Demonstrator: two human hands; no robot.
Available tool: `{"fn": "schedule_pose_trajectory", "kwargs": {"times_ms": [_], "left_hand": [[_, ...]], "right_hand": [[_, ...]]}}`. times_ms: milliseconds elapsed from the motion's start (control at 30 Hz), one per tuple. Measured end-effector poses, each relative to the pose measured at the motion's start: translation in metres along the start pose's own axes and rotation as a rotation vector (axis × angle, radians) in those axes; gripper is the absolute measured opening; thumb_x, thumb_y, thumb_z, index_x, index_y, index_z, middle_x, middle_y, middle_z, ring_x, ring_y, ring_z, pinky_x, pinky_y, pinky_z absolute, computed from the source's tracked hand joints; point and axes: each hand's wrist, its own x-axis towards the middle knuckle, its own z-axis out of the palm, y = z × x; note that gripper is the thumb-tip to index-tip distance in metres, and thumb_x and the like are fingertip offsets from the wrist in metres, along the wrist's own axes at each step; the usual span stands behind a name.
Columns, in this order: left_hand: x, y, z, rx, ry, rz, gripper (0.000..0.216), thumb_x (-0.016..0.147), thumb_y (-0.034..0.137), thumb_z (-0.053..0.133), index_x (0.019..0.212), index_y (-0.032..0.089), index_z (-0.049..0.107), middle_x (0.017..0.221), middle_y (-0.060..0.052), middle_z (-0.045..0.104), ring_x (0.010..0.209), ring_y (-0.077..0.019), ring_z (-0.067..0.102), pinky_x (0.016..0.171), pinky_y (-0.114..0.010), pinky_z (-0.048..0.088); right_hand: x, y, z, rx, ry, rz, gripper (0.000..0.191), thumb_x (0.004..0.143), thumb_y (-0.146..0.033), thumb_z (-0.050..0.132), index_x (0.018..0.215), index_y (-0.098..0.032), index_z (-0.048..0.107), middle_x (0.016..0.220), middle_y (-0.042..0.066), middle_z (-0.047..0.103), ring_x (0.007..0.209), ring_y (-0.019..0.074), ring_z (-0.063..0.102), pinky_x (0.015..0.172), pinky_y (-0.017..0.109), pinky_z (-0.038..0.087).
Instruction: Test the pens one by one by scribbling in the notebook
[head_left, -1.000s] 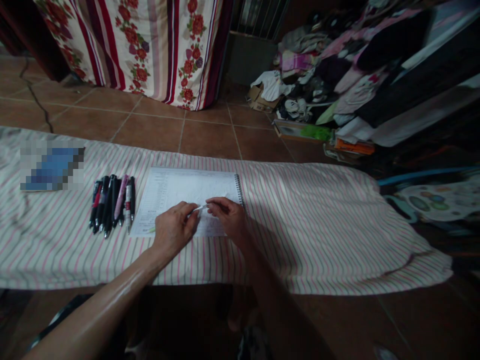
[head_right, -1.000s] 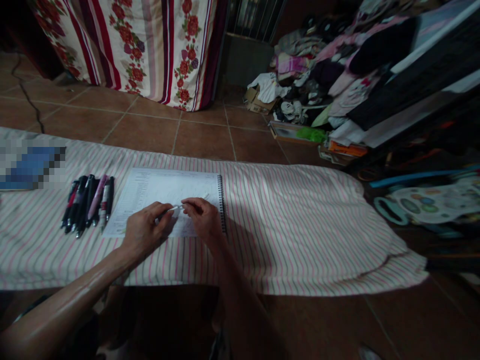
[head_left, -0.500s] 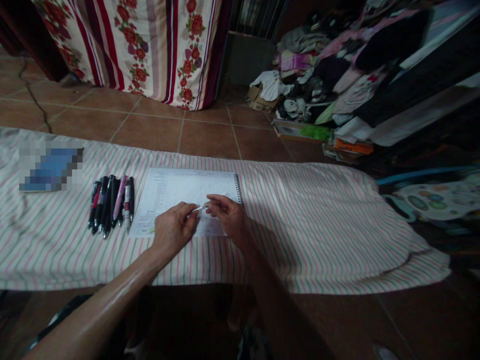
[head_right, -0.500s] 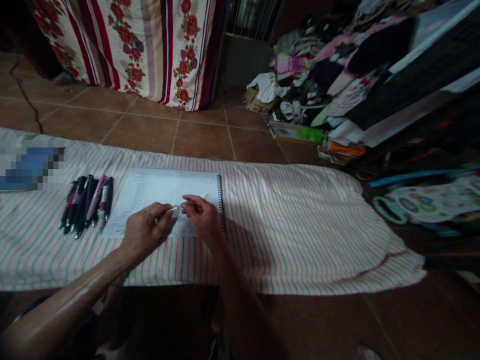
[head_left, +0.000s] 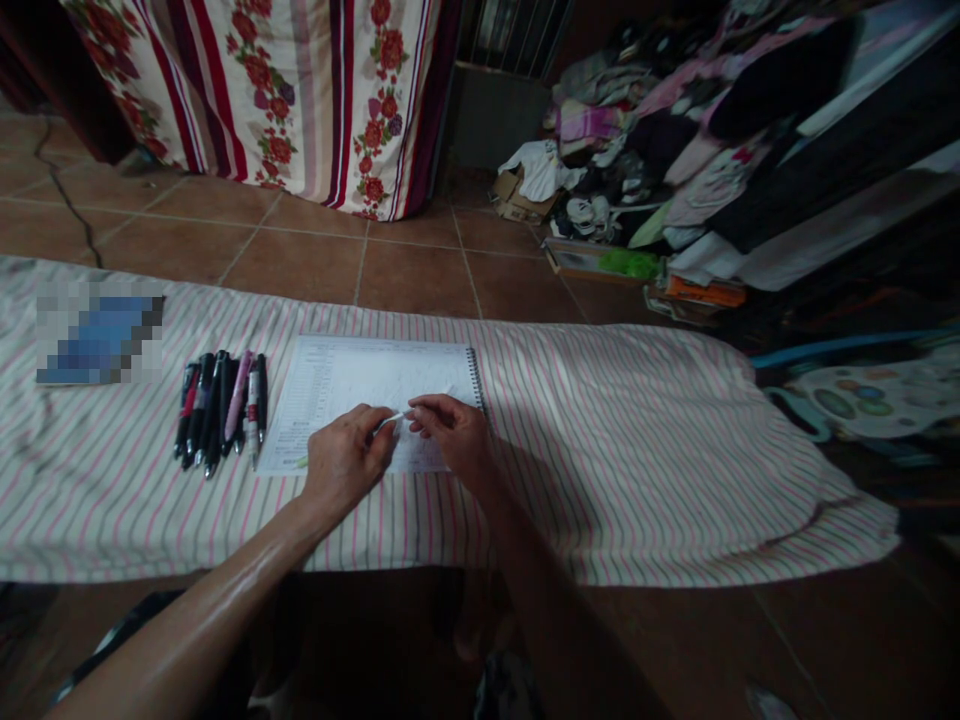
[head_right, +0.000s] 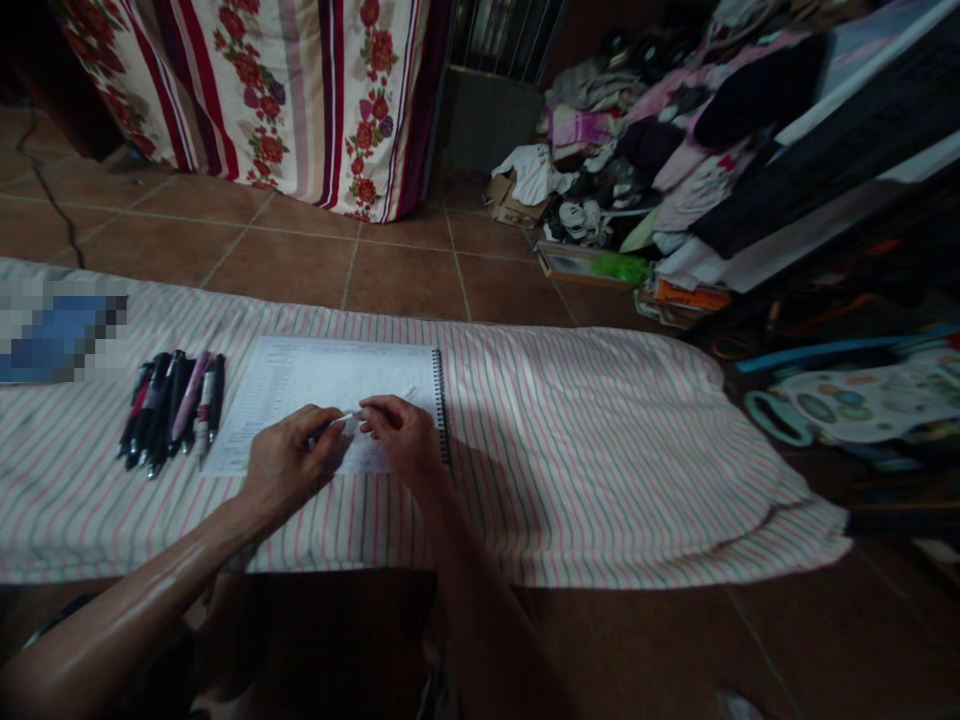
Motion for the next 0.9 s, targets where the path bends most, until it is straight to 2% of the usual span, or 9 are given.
{"fn": "schedule_pose_trajectory", "kwargs": {"times_ms": [300,500,900], "left_hand": [[0.0000,-0.0006,0.0008,0.001,0.006,0.005,0.023,0.088,0.031,0.044,0.097,0.021,0.064,0.082,-0.001,0.066,0.065,-0.0126,0.058,0.057,-0.025,0.038],[0.0012,-0.0010,0.0004,0.001,0.020,-0.006,0.023,0.088,0.031,0.044,0.095,0.021,0.064,0.081,-0.001,0.066,0.067,-0.0135,0.059,0.058,-0.025,0.037],[0.0019,-0.0011,0.0017,0.013,0.035,-0.019,0.024,0.088,0.032,0.044,0.094,0.022,0.064,0.082,-0.001,0.066,0.070,-0.0141,0.060,0.059,-0.025,0.036]], "right_hand": [[-0.0006,0.0007,-0.0003,-0.013,-0.006,0.011,0.017,0.076,-0.033,0.059,0.084,-0.019,0.066,0.071,0.002,0.071,0.061,0.0122,0.066,0.056,0.024,0.052],[-0.0002,0.0003,-0.0003,0.014,0.023,0.030,0.026,0.074,-0.033,0.061,0.095,-0.019,0.066,0.074,0.003,0.072,0.064,0.0139,0.068,0.057,0.025,0.053],[-0.0012,-0.0048,-0.0007,0.016,0.032,0.011,0.020,0.076,-0.033,0.060,0.089,-0.018,0.065,0.074,0.003,0.072,0.063,0.0140,0.068,0.056,0.025,0.052]]}}
